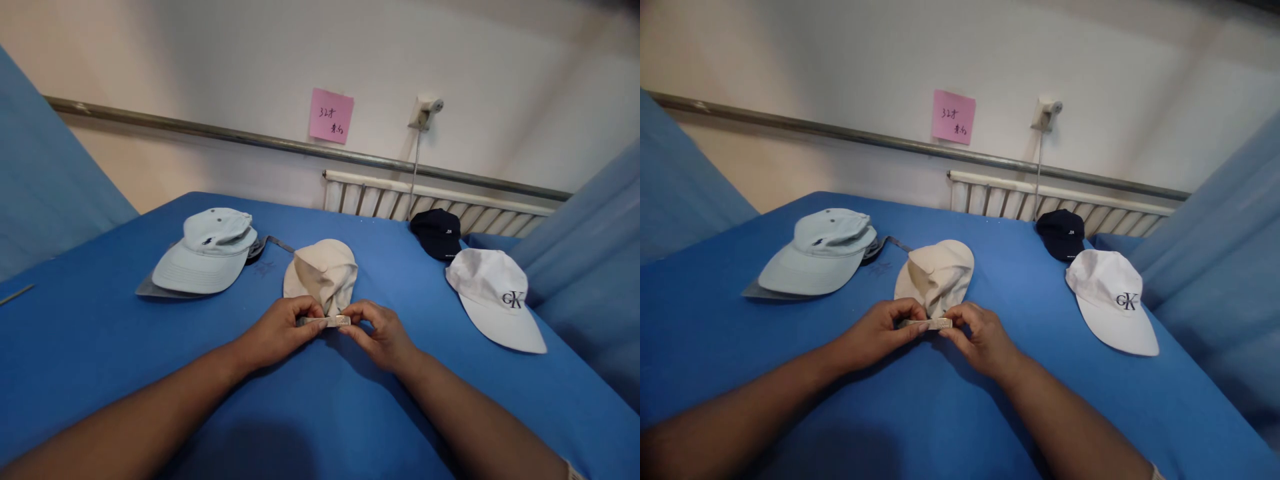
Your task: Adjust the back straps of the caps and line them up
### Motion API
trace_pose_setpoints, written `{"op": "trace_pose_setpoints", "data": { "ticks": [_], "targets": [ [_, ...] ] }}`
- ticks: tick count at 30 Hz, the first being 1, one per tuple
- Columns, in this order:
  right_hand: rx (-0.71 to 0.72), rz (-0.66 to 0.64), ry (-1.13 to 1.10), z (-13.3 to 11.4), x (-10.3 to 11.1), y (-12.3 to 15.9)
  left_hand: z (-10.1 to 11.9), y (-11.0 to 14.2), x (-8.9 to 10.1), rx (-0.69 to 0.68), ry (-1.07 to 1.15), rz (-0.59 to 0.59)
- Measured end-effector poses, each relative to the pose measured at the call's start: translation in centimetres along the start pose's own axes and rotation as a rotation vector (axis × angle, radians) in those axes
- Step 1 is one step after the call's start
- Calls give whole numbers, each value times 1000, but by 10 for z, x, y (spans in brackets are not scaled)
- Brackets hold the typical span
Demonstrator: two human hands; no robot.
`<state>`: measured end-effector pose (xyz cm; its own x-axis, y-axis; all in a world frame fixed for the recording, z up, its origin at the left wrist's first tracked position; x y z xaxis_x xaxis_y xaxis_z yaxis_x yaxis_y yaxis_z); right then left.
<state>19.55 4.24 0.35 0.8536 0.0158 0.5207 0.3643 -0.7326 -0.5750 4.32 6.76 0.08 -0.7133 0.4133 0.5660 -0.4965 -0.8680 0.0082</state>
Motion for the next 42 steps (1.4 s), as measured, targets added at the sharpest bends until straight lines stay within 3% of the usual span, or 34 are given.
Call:
{"op": "trace_pose_setpoints", "data": {
  "ticks": [13, 21, 28, 42],
  "targets": [
    [19, -52, 33, 0, -6, 1, -1, 0, -3, -36, -20, 10],
    [25, 18, -7, -5, 0, 0, -5, -2, -1, 26, 260, 73],
    [13, 59, -15, -4, 4, 0, 3, 0, 7, -45, 27, 82],
    [31, -16, 18, -7, -4, 0, 2, 0, -4, -45, 39, 81]
  ]
}}
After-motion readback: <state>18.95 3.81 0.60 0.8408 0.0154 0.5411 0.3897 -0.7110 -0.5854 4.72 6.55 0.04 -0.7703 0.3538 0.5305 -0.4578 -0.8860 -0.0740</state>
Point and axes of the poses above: each hand's wrist, its own y-axis away from the middle knuckle, its own x-axis out of the back of the hand, z = x × y, the point moved 8 cm from there along -y, towards the middle knuckle, and after that the axes turned 3 degrees about -y, right-handed, at the moved point
